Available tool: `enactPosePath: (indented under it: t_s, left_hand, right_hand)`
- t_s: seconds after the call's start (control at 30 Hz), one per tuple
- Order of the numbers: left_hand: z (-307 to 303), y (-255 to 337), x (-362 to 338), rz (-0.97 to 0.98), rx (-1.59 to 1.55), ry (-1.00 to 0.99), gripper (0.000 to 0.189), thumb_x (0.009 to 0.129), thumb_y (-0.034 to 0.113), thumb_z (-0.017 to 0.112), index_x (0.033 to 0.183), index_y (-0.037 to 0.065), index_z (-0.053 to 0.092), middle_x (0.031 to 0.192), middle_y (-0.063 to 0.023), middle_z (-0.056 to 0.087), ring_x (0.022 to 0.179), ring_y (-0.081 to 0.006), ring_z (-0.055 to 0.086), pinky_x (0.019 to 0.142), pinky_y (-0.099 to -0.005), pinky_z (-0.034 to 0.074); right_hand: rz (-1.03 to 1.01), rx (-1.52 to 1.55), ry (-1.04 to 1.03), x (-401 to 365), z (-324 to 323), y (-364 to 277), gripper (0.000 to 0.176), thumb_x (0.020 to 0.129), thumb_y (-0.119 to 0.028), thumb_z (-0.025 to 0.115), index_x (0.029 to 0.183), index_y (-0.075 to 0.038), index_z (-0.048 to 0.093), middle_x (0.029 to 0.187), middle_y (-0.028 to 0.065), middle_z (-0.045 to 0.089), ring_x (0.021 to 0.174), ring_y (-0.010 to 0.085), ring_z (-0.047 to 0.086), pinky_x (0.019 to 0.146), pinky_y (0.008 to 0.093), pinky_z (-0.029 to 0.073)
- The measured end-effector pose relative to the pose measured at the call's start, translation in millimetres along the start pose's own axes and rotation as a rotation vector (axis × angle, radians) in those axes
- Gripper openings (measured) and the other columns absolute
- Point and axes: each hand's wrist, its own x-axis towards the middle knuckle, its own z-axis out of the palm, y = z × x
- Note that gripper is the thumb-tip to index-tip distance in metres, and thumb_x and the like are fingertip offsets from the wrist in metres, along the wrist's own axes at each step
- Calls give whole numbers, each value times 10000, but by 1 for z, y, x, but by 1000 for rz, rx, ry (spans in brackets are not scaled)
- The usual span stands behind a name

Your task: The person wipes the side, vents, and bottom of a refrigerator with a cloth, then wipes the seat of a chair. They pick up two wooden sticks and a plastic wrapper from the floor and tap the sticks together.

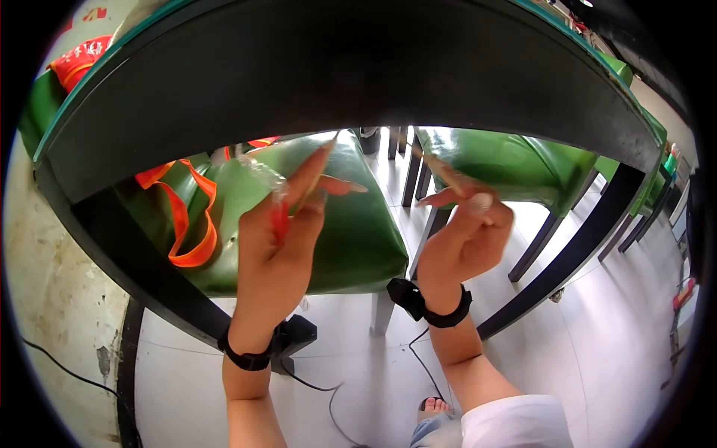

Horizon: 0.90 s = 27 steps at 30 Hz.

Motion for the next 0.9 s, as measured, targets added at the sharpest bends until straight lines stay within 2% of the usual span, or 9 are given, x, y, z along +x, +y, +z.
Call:
enactPosePath:
  t_s: [0.03, 0.07, 0.13, 0.17, 0.33, 0.47, 0.73, 0.77, 0.9]
  left_hand:
    - [1, 2, 0, -22, 30, -28, 451, 788, 3, 373, 1220, -5, 501, 871, -41, 621, 527, -3, 353, 537, -156, 336]
    - [1, 0, 0, -29, 46, -63, 444, 794, -12, 376, 1219, -2, 503, 869, -37, 619, 549, -13, 373, 568, -160, 347]
    - [-3, -9, -1, -43, 81, -131, 431, 807, -41, 383, 1217, 5, 507, 865, -28, 614, 594, -32, 415, 630, -168, 370]
    - [-6, -11, 0, -64, 100, -162, 416, 819, -76, 396, 1210, 3, 511, 863, -23, 610, 658, -35, 431, 631, -163, 364]
    - [-35, -25, 4, 34, 160, -15, 295, 878, 38, 436, 1150, -4, 545, 764, -24, 639, 515, -33, 350, 483, -197, 324]
    - [-71, -30, -3, -50, 85, 108, 303, 883, 14, 413, 1154, -1, 547, 819, -32, 656, 502, 1, 333, 458, -173, 289]
    - [-52, -42, -8, 0, 248, 163, 291, 862, 18, 418, 1118, -70, 525, 826, -146, 640, 817, -126, 593, 728, -263, 440]
    - [-45, -51, -2, 123, 184, 220, 295, 851, 28, 431, 1115, -61, 529, 805, -151, 632, 689, -128, 574, 653, -253, 436]
    - [-41, -36, -2, -32, 263, 150, 299, 844, 32, 428, 1113, -35, 541, 799, -116, 644, 521, -120, 456, 541, -257, 395]
  right_hand:
    - [-46, -3, -78, -4, 0, 2, 68, 880, -58, 500, 863, 5, 482, 846, 142, 634, 764, 195, 608, 671, 248, 466]
    - [74, 82, -104, -8, 5, -5, 30, 844, 3, 523, 869, 4, 506, 850, 142, 631, 732, 216, 612, 649, 238, 466]
    - [17, -19, -218, -13, 9, -4, 93, 807, 47, 552, 881, -4, 532, 828, 146, 625, 697, 219, 614, 594, 245, 468]
    - [31, -63, -260, -11, 12, -8, 84, 806, 38, 558, 875, -6, 538, 809, 142, 619, 674, 221, 609, 570, 253, 464]
    - [31, -217, -428, 25, 59, -35, 56, 824, -41, 567, 796, 2, 589, 678, 105, 594, 494, 142, 537, 452, 240, 390]
    - [-78, -370, -650, 37, 93, -60, 60, 785, -76, 622, 770, -18, 626, 626, 108, 571, 469, 190, 520, 445, 270, 382]
    - [222, 32, -413, 2, 74, -81, 137, 824, -48, 572, 936, 10, 625, 629, 52, 606, 481, 73, 544, 438, 187, 386]
    - [182, -56, -422, 5, 71, -77, 155, 839, -42, 543, 959, 35, 604, 656, 55, 623, 494, 62, 545, 437, 174, 392]
    - [217, -23, -100, 22, 67, -65, 192, 878, -151, 558, 864, 38, 590, 648, 90, 620, 459, 68, 516, 436, 175, 393]
